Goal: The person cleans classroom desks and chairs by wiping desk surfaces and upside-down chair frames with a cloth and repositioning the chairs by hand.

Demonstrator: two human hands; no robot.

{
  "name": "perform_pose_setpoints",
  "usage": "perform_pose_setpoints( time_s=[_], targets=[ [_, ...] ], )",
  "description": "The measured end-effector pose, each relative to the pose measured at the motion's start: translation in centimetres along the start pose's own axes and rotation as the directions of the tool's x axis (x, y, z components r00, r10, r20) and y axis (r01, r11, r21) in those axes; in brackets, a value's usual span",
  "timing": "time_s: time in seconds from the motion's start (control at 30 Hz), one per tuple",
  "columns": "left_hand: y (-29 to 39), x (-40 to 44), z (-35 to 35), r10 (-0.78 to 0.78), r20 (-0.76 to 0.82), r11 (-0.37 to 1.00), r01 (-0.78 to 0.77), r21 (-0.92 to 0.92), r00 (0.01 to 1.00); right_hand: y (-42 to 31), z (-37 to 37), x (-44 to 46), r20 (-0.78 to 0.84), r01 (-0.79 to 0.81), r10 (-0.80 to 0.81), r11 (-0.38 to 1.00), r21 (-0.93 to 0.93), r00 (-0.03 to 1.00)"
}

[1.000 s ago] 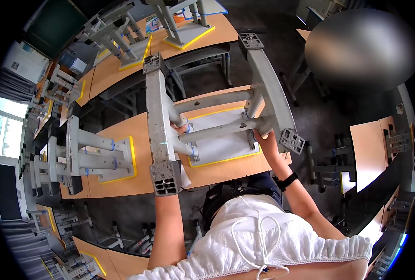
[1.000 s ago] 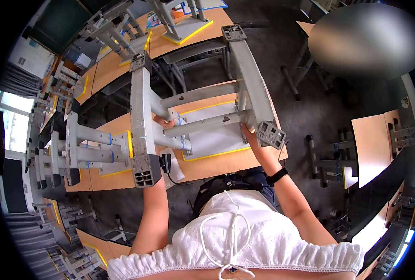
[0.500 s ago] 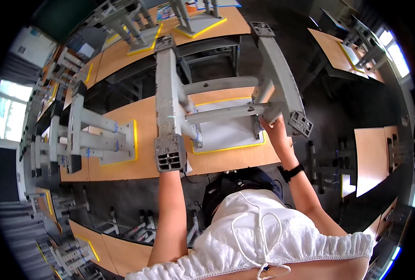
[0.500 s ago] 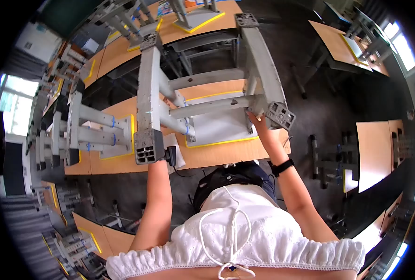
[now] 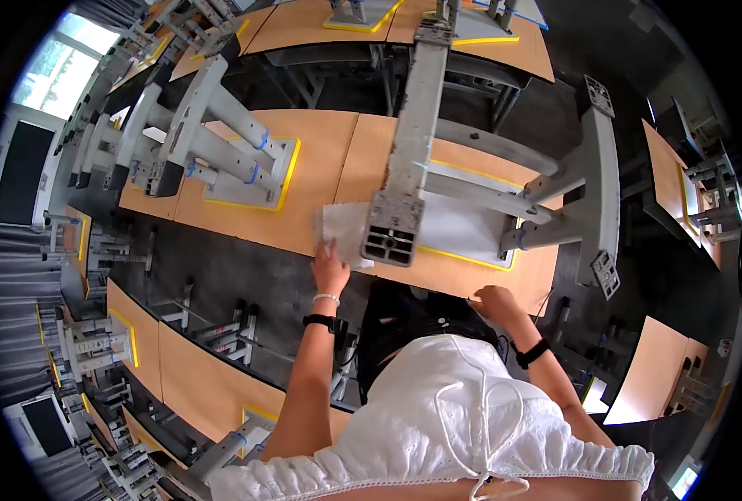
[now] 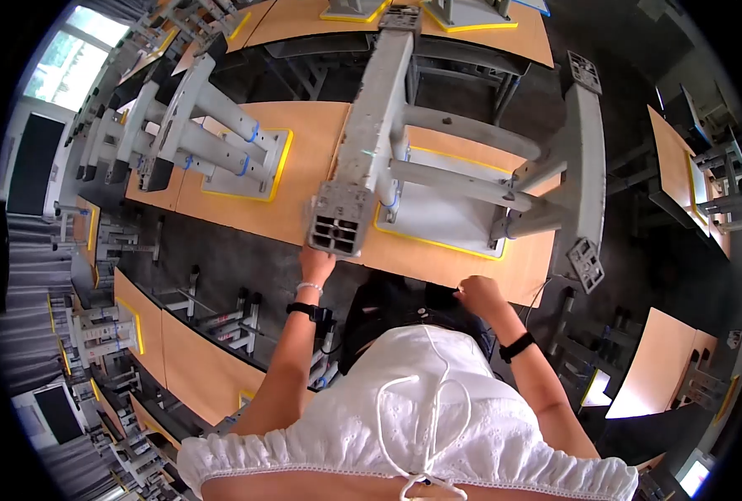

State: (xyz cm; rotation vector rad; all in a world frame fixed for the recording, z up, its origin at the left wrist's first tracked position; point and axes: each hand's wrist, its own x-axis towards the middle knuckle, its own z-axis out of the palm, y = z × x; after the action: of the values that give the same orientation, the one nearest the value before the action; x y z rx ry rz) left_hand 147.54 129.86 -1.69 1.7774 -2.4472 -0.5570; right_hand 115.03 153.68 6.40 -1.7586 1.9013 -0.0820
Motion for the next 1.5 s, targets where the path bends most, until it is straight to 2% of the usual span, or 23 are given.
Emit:
perform_pose_setpoints(
  time_s=[0.03, 0.07, 0.13, 0.2, 0.23, 0.27, 0.33, 0.4, 0.5, 0.53, 0.6, 0.63, 0.73, 0.83, 0.93, 1.13, 1.23, 1.33, 1.43, 1.5],
  targets=[
    [0.0, 0.4, 0.6, 0.176, -0.127, 0.984, -0.172, 0.045, 0.976, -1.3, 0.1, 1.1, 0.013, 0.060, -0.060, 0.998, -0.005, 0.998],
    [1.5, 0.6, -1.3, 0.211, -0.160, 0.977, -0.203, 0.065, 0.964, -2.6, -0.1, 2.5, 0.022, 0.121, -0.121, 0.993, -0.010, 0.992],
    [0.4, 2.5, -1.0, 0.186, -0.217, 0.982, -0.172, 0.082, 0.958, -5.9, -0.7, 5.2, 0.073, 0.110, -0.109, 0.994, -0.011, 0.991],
    [-1.8, 4.7, -1.0, 0.025, -0.192, 0.990, -0.051, -0.132, 0.981, -7.7, -0.4, 7.7, 0.092, 0.139, -0.145, 0.988, 0.071, 0.985],
    [-2.8, 5.6, -1.0, -0.056, -0.175, 0.972, 0.014, -0.236, 0.983, -8.5, 0.2, 8.6, -0.029, 0.182, -0.180, 0.968, 0.172, 0.983],
    [-4.0, 6.2, -0.8, -0.059, -0.122, 0.960, 0.023, -0.278, 0.991, -9.7, 0.3, 9.9, -0.159, 0.236, -0.200, 0.935, 0.264, 0.967],
    [-5.6, 7.6, -0.8, -0.042, -0.013, 0.934, 0.035, -0.355, 0.999, -11.3, 1.6, 13.7, -0.128, 0.288, -0.258, 0.855, 0.430, 0.957],
    [-5.9, 8.1, -1.2, 0.008, 0.025, 0.924, 0.002, -0.381, 1.000, -14.7, -0.1, 16.6, 0.114, 0.194, -0.193, 0.981, -0.002, 0.975],
    [-6.7, 9.3, -0.7, 0.155, 0.099, 0.890, -0.095, -0.446, 0.983, -15.8, 1.2, 19.7, 0.066, 0.216, -0.219, 0.975, 0.049, 0.973],
    [-7.1, 9.6, -0.3, 0.212, 0.123, 0.870, -0.130, -0.475, 0.970, -15.9, 1.8, 20.1, 0.007, 0.225, -0.226, 0.972, 0.069, 0.974],
    [-7.0, 10.1, -0.7, 0.232, 0.187, 0.852, -0.106, -0.513, 0.955, -16.3, 2.4, 20.8, -0.113, 0.253, -0.242, 0.962, 0.099, 0.964],
    [-7.1, 10.3, -1.0, 0.241, 0.217, 0.843, -0.093, -0.529, 0.946, -16.5, 2.7, 20.9, -0.052, 0.220, -0.216, 0.971, 0.098, 0.975],
    [-8.5, 10.3, -1.3, 0.210, 0.174, 0.773, -0.054, -0.632, 0.962, -17.2, 2.2, 20.8, 0.126, 0.116, -0.125, 0.990, 0.080, 0.984],
    [-9.0, 9.3, -2.9, 0.208, 0.206, 0.800, -0.045, -0.598, 0.956, -16.9, 3.9, 20.3, -0.095, 0.256, -0.260, 0.966, -0.045, 0.961],
    [-9.3, 8.8, -2.0, 0.227, 0.118, 0.842, -0.134, -0.522, 0.967, -16.2, 6.1, 20.7, 0.025, 0.236, -0.235, 0.966, -0.104, 0.972],
    [-9.5, 9.3, -0.3, 0.159, 0.094, 0.842, -0.085, -0.533, 0.983, -16.2, 6.5, 20.6, 0.070, 0.195, -0.190, 0.977, -0.083, 0.979],
    [-8.9, 9.2, -0.5, 0.142, 0.095, 0.814, -0.061, -0.577, 0.985, -16.0, 7.2, 20.5, 0.032, 0.181, -0.179, 0.980, -0.082, 0.983],
    [-7.3, 8.8, -1.8, 0.073, 0.128, 0.840, 0.008, -0.543, 0.989, -16.2, 6.9, 20.3, 0.042, 0.169, -0.166, 0.982, -0.082, 0.985],
    [-6.4, 8.5, -2.3, 0.119, 0.033, 0.775, -0.072, -0.628, 0.992, -16.5, 6.4, 20.3, 0.069, 0.148, -0.145, 0.988, -0.046, 0.987],
    [-6.7, 8.6, -2.8, 0.127, 0.006, 0.722, -0.088, -0.686, 0.992, -16.9, 6.0, 20.3, -0.019, 0.176, -0.177, 0.983, -0.047, 0.984]
  ],
)
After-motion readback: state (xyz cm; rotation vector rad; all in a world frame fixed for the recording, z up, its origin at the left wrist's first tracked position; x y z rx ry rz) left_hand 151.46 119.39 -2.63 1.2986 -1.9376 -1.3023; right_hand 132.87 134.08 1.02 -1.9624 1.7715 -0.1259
